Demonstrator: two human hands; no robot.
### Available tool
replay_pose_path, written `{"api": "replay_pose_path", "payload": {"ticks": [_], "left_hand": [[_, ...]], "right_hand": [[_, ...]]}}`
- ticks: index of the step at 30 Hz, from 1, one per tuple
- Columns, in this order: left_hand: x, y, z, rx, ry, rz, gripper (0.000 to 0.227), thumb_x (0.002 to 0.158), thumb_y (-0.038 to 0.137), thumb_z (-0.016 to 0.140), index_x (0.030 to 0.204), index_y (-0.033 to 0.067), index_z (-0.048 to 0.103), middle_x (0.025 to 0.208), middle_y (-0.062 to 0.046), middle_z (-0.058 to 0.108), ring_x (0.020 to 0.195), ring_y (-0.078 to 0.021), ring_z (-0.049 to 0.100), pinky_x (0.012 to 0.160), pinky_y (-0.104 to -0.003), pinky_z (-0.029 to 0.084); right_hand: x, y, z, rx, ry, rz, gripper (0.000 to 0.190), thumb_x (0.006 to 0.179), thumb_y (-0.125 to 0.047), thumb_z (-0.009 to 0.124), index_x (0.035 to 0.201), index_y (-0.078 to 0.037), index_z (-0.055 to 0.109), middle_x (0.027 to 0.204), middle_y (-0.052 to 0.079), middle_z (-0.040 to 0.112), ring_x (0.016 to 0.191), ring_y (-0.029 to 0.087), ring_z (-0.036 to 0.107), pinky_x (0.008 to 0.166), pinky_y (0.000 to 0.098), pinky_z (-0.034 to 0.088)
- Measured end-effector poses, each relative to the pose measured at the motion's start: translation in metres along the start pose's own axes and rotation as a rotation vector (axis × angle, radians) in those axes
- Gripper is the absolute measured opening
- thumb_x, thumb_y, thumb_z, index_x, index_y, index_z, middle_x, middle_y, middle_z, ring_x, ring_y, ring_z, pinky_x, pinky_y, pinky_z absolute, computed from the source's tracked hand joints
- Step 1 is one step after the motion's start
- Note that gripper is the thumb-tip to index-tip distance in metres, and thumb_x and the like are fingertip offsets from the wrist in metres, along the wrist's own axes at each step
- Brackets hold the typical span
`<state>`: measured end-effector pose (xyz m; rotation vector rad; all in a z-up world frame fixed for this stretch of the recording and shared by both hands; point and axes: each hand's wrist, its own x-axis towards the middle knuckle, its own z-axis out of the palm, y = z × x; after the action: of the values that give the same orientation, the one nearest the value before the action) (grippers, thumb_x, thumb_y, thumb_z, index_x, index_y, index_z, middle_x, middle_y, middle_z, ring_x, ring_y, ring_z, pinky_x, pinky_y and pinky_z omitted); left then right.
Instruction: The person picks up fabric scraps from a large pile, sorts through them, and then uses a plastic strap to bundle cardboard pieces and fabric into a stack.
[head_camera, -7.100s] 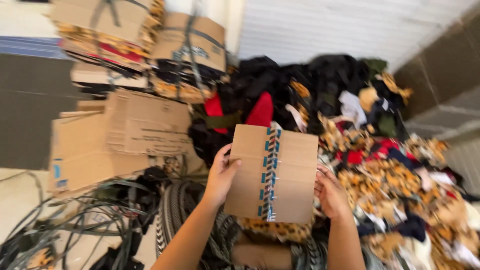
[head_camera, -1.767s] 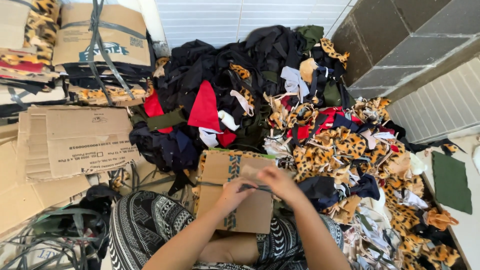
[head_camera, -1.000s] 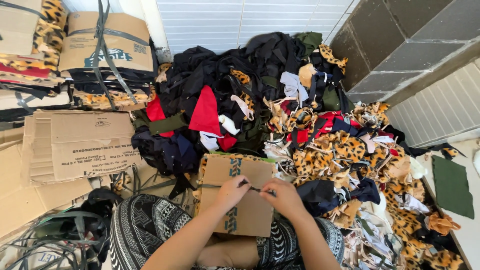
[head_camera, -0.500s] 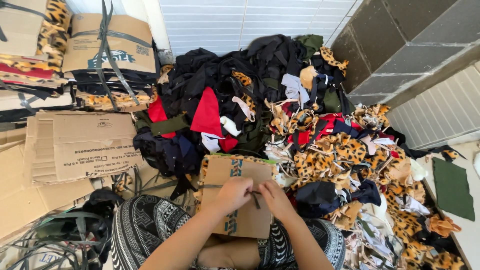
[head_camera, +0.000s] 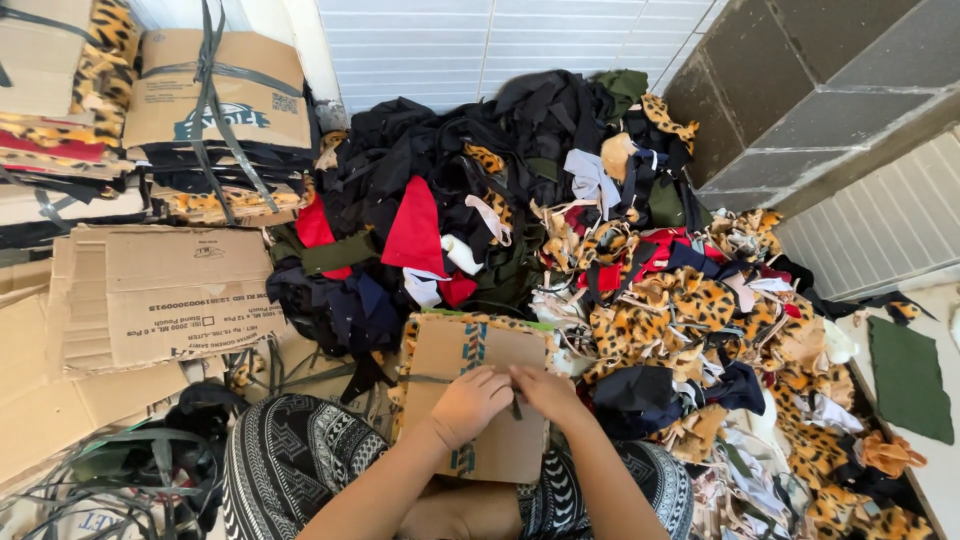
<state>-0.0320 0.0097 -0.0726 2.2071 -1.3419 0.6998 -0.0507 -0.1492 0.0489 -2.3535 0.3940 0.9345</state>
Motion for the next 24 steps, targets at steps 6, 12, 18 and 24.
{"api": "replay_pose_path", "payload": {"ticks": [6, 12, 18, 24], "left_hand": [[0.002, -0.002, 0.008, 0.011, 0.029, -0.020, 0.019, 0.099, 0.021, 0.064, 0.083, 0.0147, 0.055, 0.085, 0.003, 0.057, 0.092, -0.0160, 0.058, 0.102, -0.035, 0.049], [-0.037, -0.015, 0.046, -0.079, -0.025, -0.251, 0.015, 0.089, 0.031, 0.065, 0.083, 0.0230, 0.054, 0.101, 0.006, 0.053, 0.102, -0.0208, 0.049, 0.089, -0.037, 0.046], [-0.063, -0.016, 0.013, -0.169, -0.228, -0.639, 0.022, 0.086, 0.045, 0.073, 0.082, 0.0284, 0.058, 0.097, 0.014, 0.058, 0.098, -0.0136, 0.047, 0.089, -0.031, 0.038], [-0.027, -0.022, -0.024, -0.405, -0.489, -0.877, 0.024, 0.095, 0.040, 0.068, 0.084, 0.0240, 0.054, 0.083, 0.012, 0.050, 0.090, -0.0133, 0.049, 0.081, -0.030, 0.038]], "right_hand": [[0.034, 0.031, 0.024, 0.624, 0.119, -0.041, 0.031, 0.099, -0.031, 0.063, 0.120, -0.013, 0.079, 0.120, 0.011, 0.077, 0.117, 0.027, 0.069, 0.100, 0.0387, 0.053], [0.069, 0.057, 0.043, 0.962, 0.353, -0.126, 0.029, 0.086, -0.012, 0.085, 0.113, -0.005, 0.076, 0.091, 0.009, 0.074, 0.084, 0.015, 0.069, 0.076, 0.0288, 0.058], [0.098, 0.094, 0.057, 0.989, 0.539, -0.094, 0.025, 0.080, -0.015, 0.089, 0.101, -0.012, 0.076, 0.079, 0.002, 0.071, 0.072, 0.010, 0.064, 0.066, 0.0237, 0.052], [0.077, 0.051, 0.057, 1.257, 0.530, -0.230, 0.022, 0.098, -0.006, 0.066, 0.117, -0.009, 0.057, 0.094, 0.000, 0.053, 0.084, 0.014, 0.066, 0.081, 0.0265, 0.056]]}}
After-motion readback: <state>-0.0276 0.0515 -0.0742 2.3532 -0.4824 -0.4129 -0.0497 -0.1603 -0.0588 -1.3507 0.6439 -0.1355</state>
